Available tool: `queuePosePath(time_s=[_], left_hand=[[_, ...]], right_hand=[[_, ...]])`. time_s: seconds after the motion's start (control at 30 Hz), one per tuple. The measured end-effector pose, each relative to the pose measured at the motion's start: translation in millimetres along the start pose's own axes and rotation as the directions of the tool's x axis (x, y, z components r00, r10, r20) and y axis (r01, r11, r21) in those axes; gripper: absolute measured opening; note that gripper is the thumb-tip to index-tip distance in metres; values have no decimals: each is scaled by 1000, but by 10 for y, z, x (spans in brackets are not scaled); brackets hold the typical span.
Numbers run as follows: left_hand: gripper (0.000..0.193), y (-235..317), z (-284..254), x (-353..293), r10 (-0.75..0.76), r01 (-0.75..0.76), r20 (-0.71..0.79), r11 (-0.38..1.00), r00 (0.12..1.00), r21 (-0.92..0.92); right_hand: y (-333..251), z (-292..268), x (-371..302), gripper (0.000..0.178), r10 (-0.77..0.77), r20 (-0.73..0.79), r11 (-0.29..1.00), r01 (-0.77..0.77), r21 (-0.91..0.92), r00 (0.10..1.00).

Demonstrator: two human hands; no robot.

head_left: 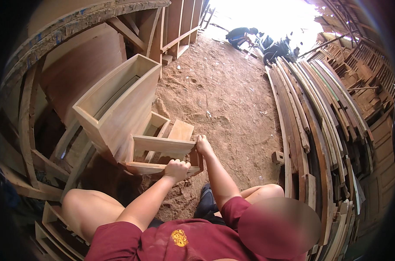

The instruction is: The person assembles a small wooden drawer frame by hand, fitting side panels into grooves and tapping them into place. The person repeatedly adjusts and repositions the frame pieces to ensure alignment.

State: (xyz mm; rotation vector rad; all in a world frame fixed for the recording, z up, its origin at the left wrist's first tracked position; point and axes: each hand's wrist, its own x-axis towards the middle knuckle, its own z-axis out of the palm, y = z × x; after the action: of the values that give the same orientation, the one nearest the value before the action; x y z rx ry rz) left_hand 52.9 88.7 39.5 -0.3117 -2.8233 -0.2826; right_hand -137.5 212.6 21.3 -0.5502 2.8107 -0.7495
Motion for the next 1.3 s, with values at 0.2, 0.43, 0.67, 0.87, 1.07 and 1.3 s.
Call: queuePosePath(time_s=[0.2, 0.43, 0.67, 0.87, 1.07, 1.3], left_hand=[[40, -67, 65, -61, -21, 21, 8, 1000, 1000, -5], [38, -58, 91, -51, 2, -4, -74, 1000, 997, -22], [39, -10, 135, 20, 28, -30, -82, 999, 996, -21], [39, -74, 71, -62, -6, 5, -46, 1000, 999, -22], [35, -19, 98, 9, 21, -21, -41, 1000, 999, -7], [32, 32, 57, 36, 38, -38, -67, 999, 997, -5]], right_hand=[[-191, 23, -261, 52, 213, 14, 958, -212, 196, 977], [-358, -123, -704, 53, 317, 28, 932, -317, 175, 948], [-117, -150, -1, 56, 262, 76, 936, -273, 223, 962], [-311, -64, -598, 54, 152, -19, 981, -149, 123, 988], [-122, -63, -540, 56, 256, -12, 960, -253, 122, 967], [4, -50, -170, 53, 263, -32, 931, -245, 269, 964]])
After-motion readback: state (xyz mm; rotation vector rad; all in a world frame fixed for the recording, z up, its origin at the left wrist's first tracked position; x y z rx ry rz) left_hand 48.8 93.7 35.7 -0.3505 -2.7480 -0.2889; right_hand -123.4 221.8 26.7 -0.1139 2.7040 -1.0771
